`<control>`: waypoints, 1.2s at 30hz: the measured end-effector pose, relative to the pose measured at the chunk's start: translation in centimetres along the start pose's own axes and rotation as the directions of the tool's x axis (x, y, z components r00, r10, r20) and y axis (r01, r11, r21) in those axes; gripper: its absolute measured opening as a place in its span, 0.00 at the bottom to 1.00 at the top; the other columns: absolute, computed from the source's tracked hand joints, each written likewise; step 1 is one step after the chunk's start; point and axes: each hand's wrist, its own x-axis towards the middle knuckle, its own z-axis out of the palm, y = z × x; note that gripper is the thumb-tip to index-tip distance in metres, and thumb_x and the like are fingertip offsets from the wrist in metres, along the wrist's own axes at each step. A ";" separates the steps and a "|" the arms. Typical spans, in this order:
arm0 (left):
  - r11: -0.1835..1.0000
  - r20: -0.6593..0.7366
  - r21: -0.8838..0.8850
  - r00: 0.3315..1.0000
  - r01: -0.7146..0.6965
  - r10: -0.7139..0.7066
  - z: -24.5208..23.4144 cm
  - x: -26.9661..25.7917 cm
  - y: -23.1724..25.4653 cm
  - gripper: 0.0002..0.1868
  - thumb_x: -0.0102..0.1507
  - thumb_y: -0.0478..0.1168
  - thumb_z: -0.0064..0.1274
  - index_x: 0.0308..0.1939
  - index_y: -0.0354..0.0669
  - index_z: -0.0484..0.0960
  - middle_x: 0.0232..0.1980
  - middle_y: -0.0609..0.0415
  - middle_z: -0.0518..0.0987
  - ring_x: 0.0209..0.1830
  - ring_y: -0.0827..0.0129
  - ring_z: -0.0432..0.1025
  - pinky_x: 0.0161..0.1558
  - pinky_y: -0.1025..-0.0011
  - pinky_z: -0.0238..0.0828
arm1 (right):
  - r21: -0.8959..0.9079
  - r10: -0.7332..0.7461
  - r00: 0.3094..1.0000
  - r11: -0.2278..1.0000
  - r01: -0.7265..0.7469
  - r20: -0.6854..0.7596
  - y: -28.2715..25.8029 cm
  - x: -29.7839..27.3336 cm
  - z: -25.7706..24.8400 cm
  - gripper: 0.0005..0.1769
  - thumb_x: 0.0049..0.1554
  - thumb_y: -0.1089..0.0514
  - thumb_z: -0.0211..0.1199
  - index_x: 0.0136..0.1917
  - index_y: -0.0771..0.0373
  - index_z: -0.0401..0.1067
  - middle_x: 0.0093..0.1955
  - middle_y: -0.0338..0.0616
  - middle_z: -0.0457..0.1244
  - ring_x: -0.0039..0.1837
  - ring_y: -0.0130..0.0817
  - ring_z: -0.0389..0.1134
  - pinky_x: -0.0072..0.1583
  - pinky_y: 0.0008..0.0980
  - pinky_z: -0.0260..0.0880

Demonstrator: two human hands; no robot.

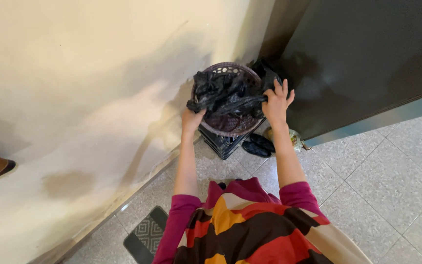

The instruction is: Collect trash or leaves from a yard into a plastic bag and then place the bag into an indoor trash bin.

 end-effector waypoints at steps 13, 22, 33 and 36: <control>0.019 0.434 -0.887 0.849 0.461 -0.302 -1.5 1.7 4.0 0.24 0.69 0.59 0.50 0.51 0.41 0.78 0.36 0.57 0.79 0.28 0.72 0.69 0.26 0.73 0.63 | -0.045 -0.094 0.670 0.981 0.188 0.736 1.2 -4.2 1.8 0.24 0.46 0.51 0.70 0.58 0.53 0.78 0.74 0.51 0.53 0.82 0.56 0.38 0.73 0.74 0.30; 0.551 0.168 -0.783 0.951 0.289 -0.259 -2.1 -1.9 7.1 0.35 0.60 0.50 0.61 0.69 0.76 0.65 0.48 0.67 0.82 0.37 0.80 0.73 0.27 0.78 0.60 | -0.191 -0.024 0.981 0.981 -0.014 -0.193 1.0 -1.8 -4.0 0.22 0.53 0.67 0.66 0.60 0.52 0.77 0.87 0.52 0.50 0.89 0.58 0.39 0.82 0.65 0.39; 0.721 0.166 -0.353 0.798 0.596 -0.579 0.4 -2.9 -1.7 0.38 0.71 0.67 0.41 0.37 0.31 0.80 0.23 0.50 0.75 0.14 0.68 0.68 0.16 0.70 0.59 | -0.091 0.022 0.974 0.996 -0.002 0.227 4.2 -4.6 0.3 0.23 0.48 0.64 0.67 0.57 0.47 0.81 0.85 0.54 0.49 0.87 0.63 0.35 0.81 0.66 0.33; 0.755 0.092 -0.506 0.896 0.417 -0.434 0.6 -3.1 0.3 0.30 0.68 0.60 0.47 0.44 0.32 0.82 0.28 0.46 0.77 0.18 0.62 0.67 0.19 0.66 0.61 | -0.189 -0.062 0.991 0.978 0.084 0.121 -1.2 -3.2 -4.4 0.24 0.48 0.64 0.68 0.59 0.50 0.78 0.85 0.51 0.50 0.87 0.59 0.37 0.80 0.65 0.32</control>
